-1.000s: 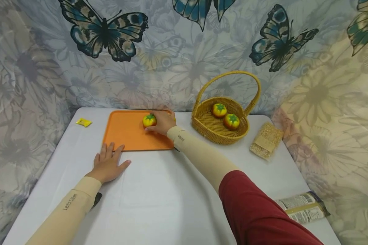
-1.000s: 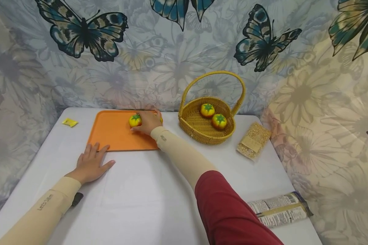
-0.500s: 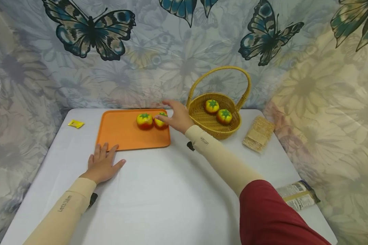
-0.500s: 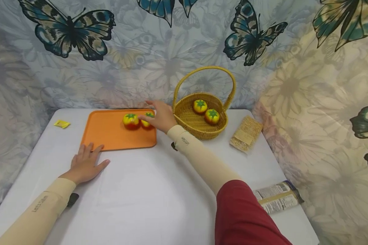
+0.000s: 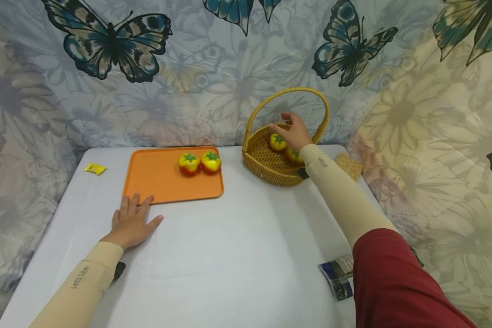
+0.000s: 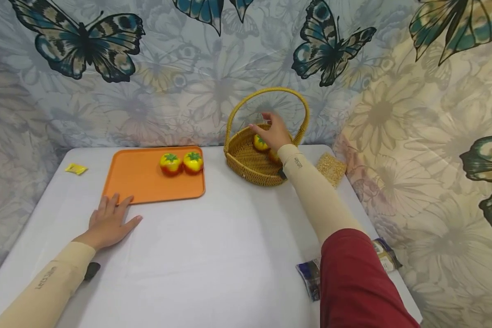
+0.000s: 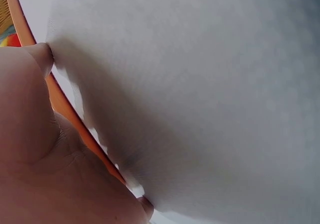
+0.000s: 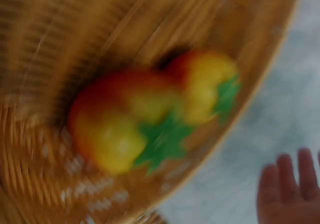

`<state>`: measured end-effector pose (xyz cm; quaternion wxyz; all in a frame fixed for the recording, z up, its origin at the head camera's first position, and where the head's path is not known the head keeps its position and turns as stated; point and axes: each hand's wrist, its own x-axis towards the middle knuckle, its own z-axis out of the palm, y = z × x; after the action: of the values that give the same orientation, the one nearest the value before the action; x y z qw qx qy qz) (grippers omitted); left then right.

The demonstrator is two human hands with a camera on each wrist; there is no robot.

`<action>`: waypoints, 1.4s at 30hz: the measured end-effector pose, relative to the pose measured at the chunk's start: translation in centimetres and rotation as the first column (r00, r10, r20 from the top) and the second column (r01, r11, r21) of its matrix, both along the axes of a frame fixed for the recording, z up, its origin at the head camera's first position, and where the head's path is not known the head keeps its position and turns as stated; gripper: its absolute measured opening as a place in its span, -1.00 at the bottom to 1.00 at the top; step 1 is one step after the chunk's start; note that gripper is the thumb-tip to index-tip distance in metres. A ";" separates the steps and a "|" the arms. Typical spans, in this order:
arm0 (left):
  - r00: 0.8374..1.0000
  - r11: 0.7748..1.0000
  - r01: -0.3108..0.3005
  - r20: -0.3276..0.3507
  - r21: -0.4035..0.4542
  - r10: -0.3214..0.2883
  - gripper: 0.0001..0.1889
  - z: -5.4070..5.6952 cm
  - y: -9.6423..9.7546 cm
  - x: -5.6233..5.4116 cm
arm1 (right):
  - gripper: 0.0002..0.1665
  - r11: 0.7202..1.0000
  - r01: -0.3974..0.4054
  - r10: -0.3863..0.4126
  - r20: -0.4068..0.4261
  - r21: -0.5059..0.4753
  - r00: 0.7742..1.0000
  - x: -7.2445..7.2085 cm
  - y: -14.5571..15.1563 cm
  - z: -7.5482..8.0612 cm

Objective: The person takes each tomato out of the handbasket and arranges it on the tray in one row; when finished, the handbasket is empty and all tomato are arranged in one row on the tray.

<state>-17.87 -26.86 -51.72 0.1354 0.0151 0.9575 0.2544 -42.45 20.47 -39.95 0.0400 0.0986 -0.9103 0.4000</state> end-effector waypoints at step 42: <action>0.999 1.000 0.004 -0.037 0.008 -0.004 -0.03 -0.6 -0.2 -0.1 | 0.22 0.989 0.016 -0.064 0.325 0.148 0.943 -6.0 2.2 -5.2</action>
<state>-18.00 -27.07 -52.37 0.1183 0.0222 0.9587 0.2576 -48.42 22.66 -45.14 -0.1117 0.0146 -0.9323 0.3437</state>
